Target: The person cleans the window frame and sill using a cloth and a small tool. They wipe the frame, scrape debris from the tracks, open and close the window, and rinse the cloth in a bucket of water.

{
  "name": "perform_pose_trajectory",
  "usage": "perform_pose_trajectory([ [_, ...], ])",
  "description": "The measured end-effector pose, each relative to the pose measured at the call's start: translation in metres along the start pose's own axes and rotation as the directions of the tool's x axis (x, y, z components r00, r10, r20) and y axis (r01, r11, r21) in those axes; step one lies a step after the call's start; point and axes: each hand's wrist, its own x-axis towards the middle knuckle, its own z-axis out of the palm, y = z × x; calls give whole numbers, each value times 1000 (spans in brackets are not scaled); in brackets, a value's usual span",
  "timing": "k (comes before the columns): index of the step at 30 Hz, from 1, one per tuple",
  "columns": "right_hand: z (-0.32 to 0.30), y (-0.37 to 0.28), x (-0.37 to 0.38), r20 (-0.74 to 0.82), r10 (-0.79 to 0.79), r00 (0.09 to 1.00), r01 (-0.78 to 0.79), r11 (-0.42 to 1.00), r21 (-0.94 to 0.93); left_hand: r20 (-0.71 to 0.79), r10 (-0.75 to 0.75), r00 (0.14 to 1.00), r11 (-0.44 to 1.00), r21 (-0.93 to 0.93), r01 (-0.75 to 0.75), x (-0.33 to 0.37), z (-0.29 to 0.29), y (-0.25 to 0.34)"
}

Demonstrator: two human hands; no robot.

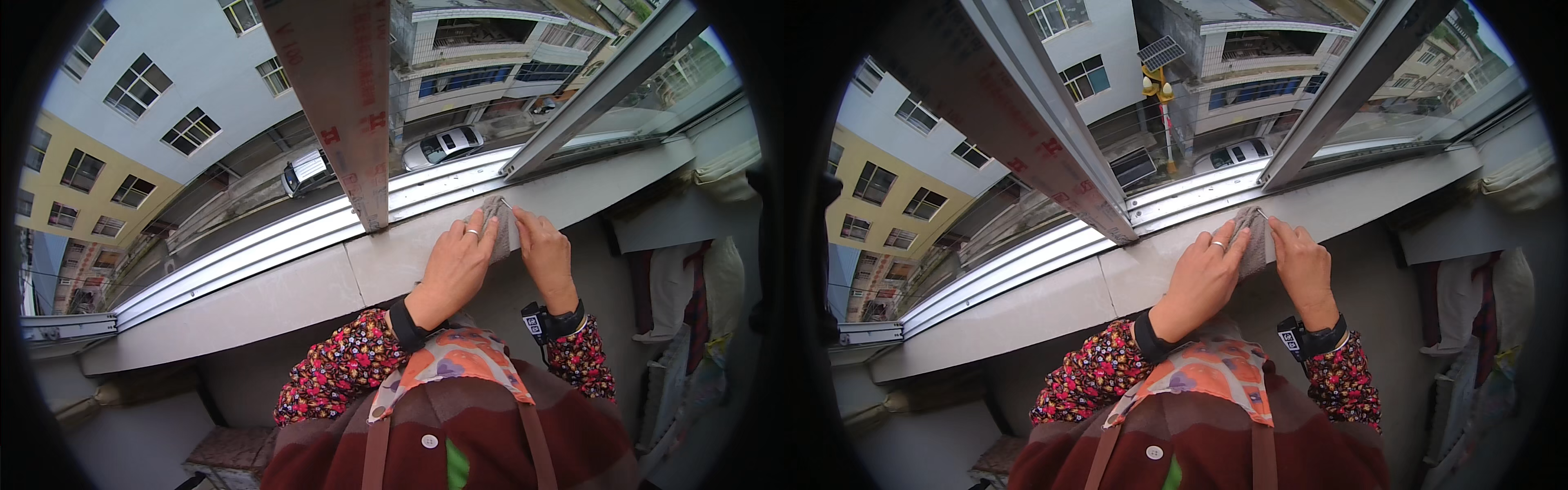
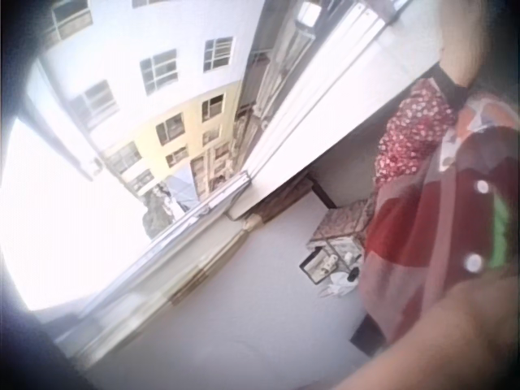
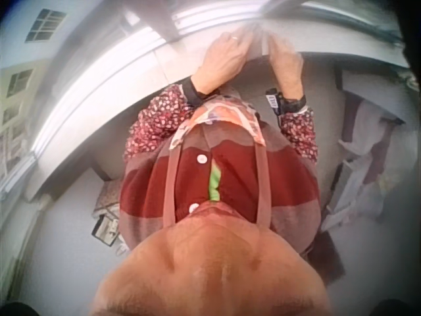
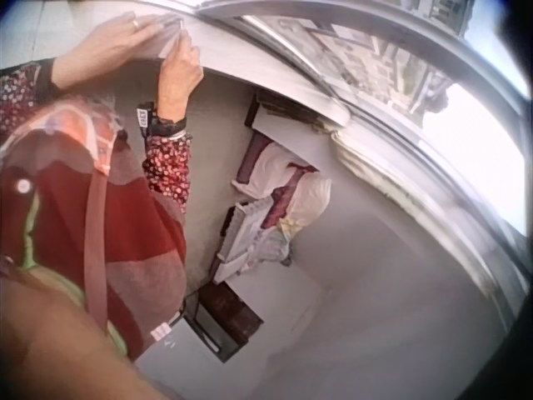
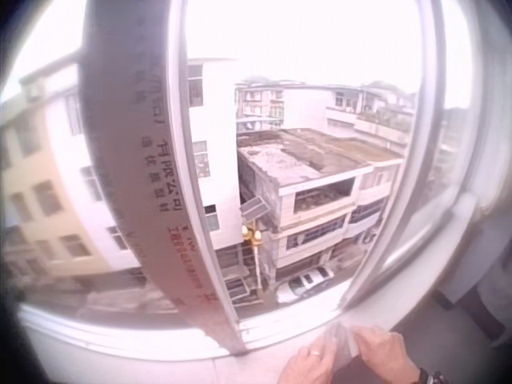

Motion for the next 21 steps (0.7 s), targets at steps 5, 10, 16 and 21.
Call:
perform_pose_trajectory([
  [5,17,-24,-2,-9,-32,999,32,999,21,41,-87,995,996,-4,87,-16,-10,-6],
  [10,28,-86,-11,69,-235,970,216,953,212,30,-289,957,954,-76,290,-87,-72,-19],
  [16,29,-97,0,81,-251,965,219,933,287,-7,-354,935,932,-82,352,-99,-86,-16],
  [21,16,-29,2,94,-86,992,69,982,177,35,-181,983,982,-57,182,-46,-39,-9],
])
